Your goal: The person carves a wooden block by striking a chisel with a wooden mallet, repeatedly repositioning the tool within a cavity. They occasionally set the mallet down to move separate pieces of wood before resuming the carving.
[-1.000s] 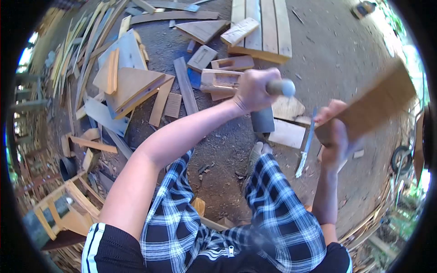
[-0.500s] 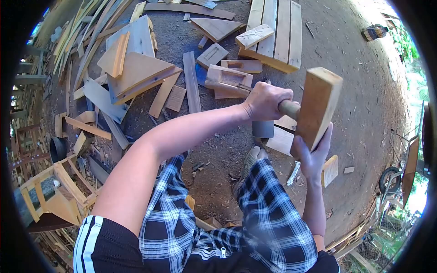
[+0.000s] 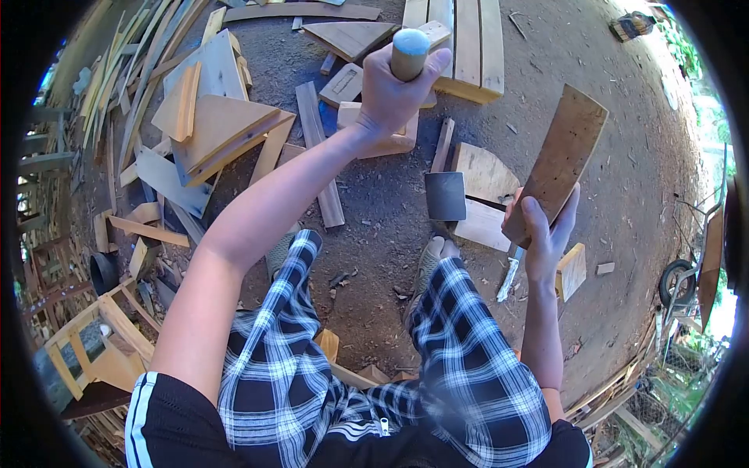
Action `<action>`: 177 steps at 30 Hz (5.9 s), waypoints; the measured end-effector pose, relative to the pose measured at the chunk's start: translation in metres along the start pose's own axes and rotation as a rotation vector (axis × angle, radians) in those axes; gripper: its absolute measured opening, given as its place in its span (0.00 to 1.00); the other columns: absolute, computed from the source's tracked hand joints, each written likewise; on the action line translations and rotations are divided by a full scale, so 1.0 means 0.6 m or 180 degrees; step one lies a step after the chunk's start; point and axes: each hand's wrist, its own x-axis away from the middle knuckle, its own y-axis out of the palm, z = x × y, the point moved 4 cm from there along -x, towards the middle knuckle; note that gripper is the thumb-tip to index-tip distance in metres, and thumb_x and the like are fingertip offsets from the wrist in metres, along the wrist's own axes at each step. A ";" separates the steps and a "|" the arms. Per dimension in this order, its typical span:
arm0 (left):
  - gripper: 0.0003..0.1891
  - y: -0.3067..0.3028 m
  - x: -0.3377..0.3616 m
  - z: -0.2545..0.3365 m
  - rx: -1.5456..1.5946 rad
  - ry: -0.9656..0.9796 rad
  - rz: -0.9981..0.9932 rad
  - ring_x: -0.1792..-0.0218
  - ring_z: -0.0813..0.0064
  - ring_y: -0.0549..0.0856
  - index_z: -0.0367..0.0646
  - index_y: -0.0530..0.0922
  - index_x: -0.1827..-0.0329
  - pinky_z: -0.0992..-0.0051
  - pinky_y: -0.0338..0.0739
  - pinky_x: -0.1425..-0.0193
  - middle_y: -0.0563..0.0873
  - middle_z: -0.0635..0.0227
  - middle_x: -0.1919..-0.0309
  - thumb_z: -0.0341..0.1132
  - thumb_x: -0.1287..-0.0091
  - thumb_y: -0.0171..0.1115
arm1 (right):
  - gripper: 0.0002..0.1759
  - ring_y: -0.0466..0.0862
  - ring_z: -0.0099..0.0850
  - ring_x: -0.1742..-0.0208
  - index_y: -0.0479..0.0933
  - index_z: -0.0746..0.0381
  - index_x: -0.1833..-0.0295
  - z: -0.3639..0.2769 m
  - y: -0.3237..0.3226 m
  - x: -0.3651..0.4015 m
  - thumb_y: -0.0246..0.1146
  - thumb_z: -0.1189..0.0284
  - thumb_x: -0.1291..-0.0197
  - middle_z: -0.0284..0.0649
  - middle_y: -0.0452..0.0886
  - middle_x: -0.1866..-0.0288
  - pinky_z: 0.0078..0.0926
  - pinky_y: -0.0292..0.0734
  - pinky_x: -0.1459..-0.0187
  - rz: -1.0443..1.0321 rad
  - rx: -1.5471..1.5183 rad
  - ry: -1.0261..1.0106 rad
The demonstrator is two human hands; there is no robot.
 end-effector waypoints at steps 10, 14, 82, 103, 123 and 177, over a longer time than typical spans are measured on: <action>0.17 0.009 0.020 -0.024 -0.0464 -0.0005 -0.0234 0.77 0.82 0.85 0.41 0.83 0.72 0.78 0.79 0.73 0.86 0.69 0.79 0.46 0.34 0.69 | 0.36 0.76 0.31 0.48 0.61 0.65 0.37 -0.006 0.019 0.010 0.69 0.60 0.44 0.43 0.72 0.50 0.32 0.74 0.47 -0.0123 0.0106 0.0151; 0.15 0.033 0.032 -0.006 -0.0420 0.0053 -0.0270 0.76 0.79 0.86 0.40 0.83 0.71 0.76 0.80 0.72 0.87 0.66 0.78 0.44 0.38 0.72 | 0.35 0.76 0.29 0.51 0.62 0.65 0.39 -0.017 0.015 0.009 0.70 0.61 0.44 0.42 0.73 0.52 0.30 0.75 0.50 -0.0119 0.0477 -0.0207; 0.12 0.081 0.094 -0.006 -0.1127 0.0230 -0.1169 0.76 0.61 0.86 0.51 0.76 0.77 0.65 0.77 0.72 0.83 0.66 0.81 0.41 0.52 0.73 | 0.29 0.83 0.31 0.62 0.64 0.64 0.47 -0.091 0.026 0.007 0.72 0.68 0.49 0.43 0.81 0.64 0.29 0.78 0.60 0.0030 0.0811 -0.0796; 0.14 -0.031 -0.002 -0.010 -0.0176 0.0000 -0.0230 0.81 0.92 0.75 0.45 0.77 0.77 0.87 0.69 0.78 0.77 0.81 0.83 0.36 0.33 0.68 | 0.35 0.84 0.35 0.54 0.62 0.64 0.43 -0.025 0.050 0.006 0.74 0.63 0.48 0.48 0.81 0.55 0.34 0.80 0.54 -0.0467 0.0796 -0.0050; 0.13 0.045 0.062 0.001 -0.0663 0.0583 -0.0795 0.79 0.81 0.82 0.42 0.80 0.75 0.78 0.75 0.75 0.84 0.68 0.80 0.39 0.36 0.72 | 0.30 0.80 0.26 0.67 0.68 0.64 0.45 -0.132 0.025 -0.023 0.73 0.66 0.49 0.41 0.81 0.65 0.25 0.77 0.66 -0.0173 -0.0634 -0.1038; 0.12 -0.090 -0.018 0.003 -0.0848 -0.1355 -0.1574 0.73 0.86 0.79 0.42 0.83 0.65 0.81 0.73 0.67 0.79 0.77 0.79 0.42 0.34 0.70 | 0.36 0.83 0.39 0.55 0.62 0.64 0.42 0.002 0.072 -0.017 0.72 0.58 0.48 0.50 0.80 0.55 0.36 0.79 0.53 -0.0542 0.0760 0.0180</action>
